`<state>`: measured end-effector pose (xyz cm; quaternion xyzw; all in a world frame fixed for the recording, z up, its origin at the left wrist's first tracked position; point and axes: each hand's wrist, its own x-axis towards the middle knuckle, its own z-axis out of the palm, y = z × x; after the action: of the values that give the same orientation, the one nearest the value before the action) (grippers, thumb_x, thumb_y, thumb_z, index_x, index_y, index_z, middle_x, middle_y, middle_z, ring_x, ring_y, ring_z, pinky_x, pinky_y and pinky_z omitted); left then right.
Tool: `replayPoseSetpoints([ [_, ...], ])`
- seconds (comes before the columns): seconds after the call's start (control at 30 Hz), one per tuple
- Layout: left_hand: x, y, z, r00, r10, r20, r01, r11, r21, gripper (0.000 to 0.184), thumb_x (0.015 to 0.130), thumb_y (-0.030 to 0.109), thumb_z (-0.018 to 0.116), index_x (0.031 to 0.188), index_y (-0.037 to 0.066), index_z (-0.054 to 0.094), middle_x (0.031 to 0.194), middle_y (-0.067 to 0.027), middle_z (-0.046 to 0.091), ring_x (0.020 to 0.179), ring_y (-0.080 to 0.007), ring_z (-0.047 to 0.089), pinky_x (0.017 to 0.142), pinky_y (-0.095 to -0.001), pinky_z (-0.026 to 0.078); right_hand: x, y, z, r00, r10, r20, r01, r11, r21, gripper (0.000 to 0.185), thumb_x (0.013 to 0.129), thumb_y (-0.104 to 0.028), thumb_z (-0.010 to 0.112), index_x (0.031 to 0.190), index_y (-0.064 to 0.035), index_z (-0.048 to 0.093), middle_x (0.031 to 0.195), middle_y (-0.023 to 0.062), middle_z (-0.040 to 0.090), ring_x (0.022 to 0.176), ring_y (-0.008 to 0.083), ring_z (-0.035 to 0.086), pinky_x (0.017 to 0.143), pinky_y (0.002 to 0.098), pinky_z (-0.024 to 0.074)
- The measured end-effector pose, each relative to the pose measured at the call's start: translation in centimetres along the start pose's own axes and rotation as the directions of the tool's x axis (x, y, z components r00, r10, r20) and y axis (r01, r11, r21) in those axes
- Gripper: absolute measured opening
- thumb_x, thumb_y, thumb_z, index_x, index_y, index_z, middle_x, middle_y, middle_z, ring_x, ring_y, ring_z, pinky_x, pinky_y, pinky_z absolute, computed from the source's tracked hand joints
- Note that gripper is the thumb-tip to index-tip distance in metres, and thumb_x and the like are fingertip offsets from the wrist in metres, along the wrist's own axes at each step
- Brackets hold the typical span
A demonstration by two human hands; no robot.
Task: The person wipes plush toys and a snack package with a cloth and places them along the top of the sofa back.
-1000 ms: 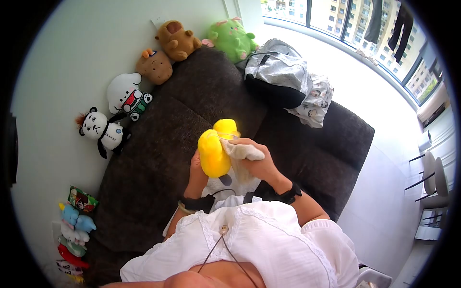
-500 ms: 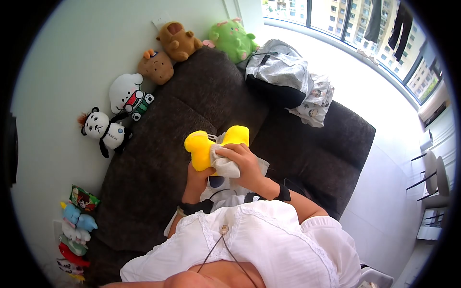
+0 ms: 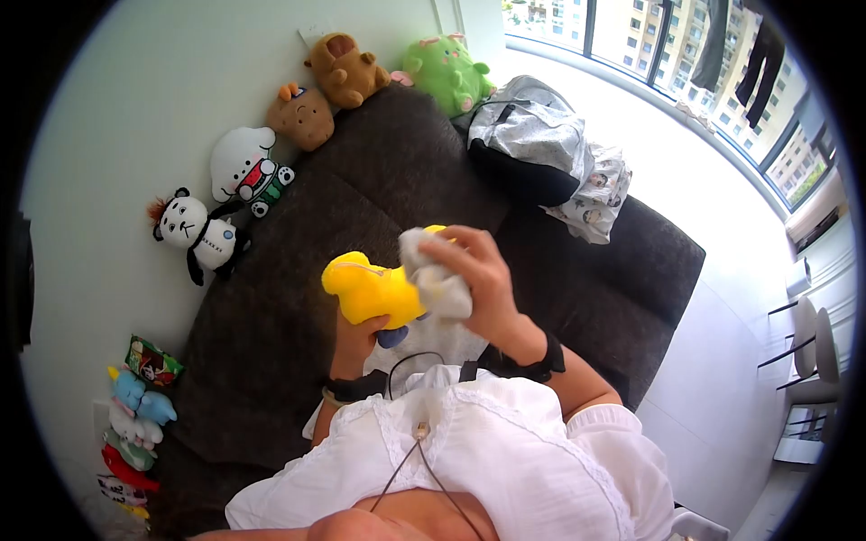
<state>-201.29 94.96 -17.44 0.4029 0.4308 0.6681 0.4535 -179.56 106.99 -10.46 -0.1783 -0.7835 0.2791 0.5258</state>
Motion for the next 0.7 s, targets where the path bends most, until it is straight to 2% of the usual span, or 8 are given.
replayPoseSetpoints([
  [0.1,0.3,-0.9,0.6,0.99,-0.138,-0.021,0.135,0.984,-0.117,0.067,0.079,0.013,0.085,0.136,0.006,0.051,0.126,-0.0077,0.063,0.117,-0.0211,0.063,0.103,-0.0386,0.05,-0.9,-2.3,3.0,0.979,-0.2,0.028,0.2,0.98,-0.017,0.066,0.066,-0.02,0.089,0.127,-0.0213,0.067,0.128,0.0126,0.056,0.105,0.0312,0.062,0.085,0.0405,0.056],
  [0.23,0.0,0.0,2.4,0.99,-0.143,0.016,0.144,0.973,-0.183,0.064,0.089,0.03,0.077,0.141,0.008,0.046,0.131,-0.009,0.058,0.123,-0.0216,0.059,0.104,-0.0386,0.05,-0.6,-2.3,3.8,0.946,-0.202,0.256,0.25,0.953,-0.174,0.063,0.067,-0.013,0.086,0.125,-0.0245,0.066,0.131,0.0079,0.056,0.118,0.0303,0.054,0.095,0.0454,0.051],
  [0.27,0.1,0.1,2.2,0.976,-0.218,0.021,0.214,0.932,-0.293,0.062,0.092,0.028,0.074,0.142,0.008,0.043,0.133,-0.0095,0.057,0.124,-0.0222,0.058,0.105,-0.0386,0.049,-0.7,-2.0,4.0,0.926,-0.187,0.326,0.27,0.936,-0.228,0.063,0.066,-0.011,0.085,0.125,-0.0248,0.066,0.132,0.0071,0.056,0.12,0.03,0.052,0.097,0.0464,0.0498],
  [0.37,0.0,0.9,1.6,0.995,-0.089,0.045,0.094,0.988,-0.119,0.062,0.087,0.02,0.073,0.142,0.008,0.045,0.13,-0.0091,0.058,0.12,-0.0233,0.06,0.105,-0.038,0.049,-1.9,-0.6,3.0,0.877,-0.107,0.469,0.244,0.939,-0.241,0.058,0.067,-0.008,0.083,0.121,-0.0242,0.068,0.132,0.0064,0.055,0.124,0.0301,0.049,0.102,0.046,0.0462],
  [0.47,0.0,1.0,-0.4,0.993,-0.119,-0.016,0.116,0.984,-0.134,0.066,0.078,0.013,0.069,0.14,0.008,0.047,0.127,-0.0088,0.059,0.117,-0.0246,0.06,0.104,-0.0381,0.048,-3.9,3.6,0.6,0.855,-0.03,0.517,0.245,0.903,-0.353,0.05,0.069,-0.003,0.079,0.114,-0.0221,0.071,0.13,0.0057,0.058,0.12,0.0292,0.052,0.101,0.0423,0.0457],
  [0.57,0.1,0.8,-1.2,0.984,-0.148,-0.099,0.128,0.975,-0.182,0.065,0.081,0.019,0.072,0.14,0.008,0.047,0.128,-0.0089,0.059,0.118,-0.0244,0.059,0.105,-0.0387,0.046,-4.1,7.0,-3.2,0.913,0.228,0.338,0.032,0.787,-0.616,0.037,0.063,-0.005,0.081,0.097,-0.0179,0.076,0.118,0.0069,0.065,0.108,0.0275,0.058,0.087,0.0399,0.0514],
  [0.63,0.4,0.9,-0.5,0.975,-0.174,-0.136,0.144,0.968,-0.204,0.066,0.085,0.027,0.075,0.141,0.008,0.046,0.13,-0.0089,0.058,0.119,-0.0239,0.059,0.105,-0.0385,0.046,-2.3,5.8,-4.1,0.985,0.089,0.145,0.01,0.818,-0.575,0.041,0.063,-0.006,0.083,0.101,-0.0175,0.076,0.118,0.0078,0.066,0.103,0.029,0.061,0.083,0.0405,0.0541],
  [0.7,0.5,0.0,0.2,0.983,-0.162,-0.082,0.138,0.961,-0.241,0.069,0.089,0.042,0.072,0.143,0.009,0.044,0.132,-0.0092,0.056,0.121,-0.0236,0.057,0.106,-0.039,0.046,-0.1,2.0,-3.0,1.0,-0.006,0.024,0.014,0.935,-0.355,0.046,0.063,-0.008,0.084,0.107,-0.0171,0.075,0.121,0.0096,0.065,0.102,0.0313,0.062,0.084,0.0404,0.0551],
])
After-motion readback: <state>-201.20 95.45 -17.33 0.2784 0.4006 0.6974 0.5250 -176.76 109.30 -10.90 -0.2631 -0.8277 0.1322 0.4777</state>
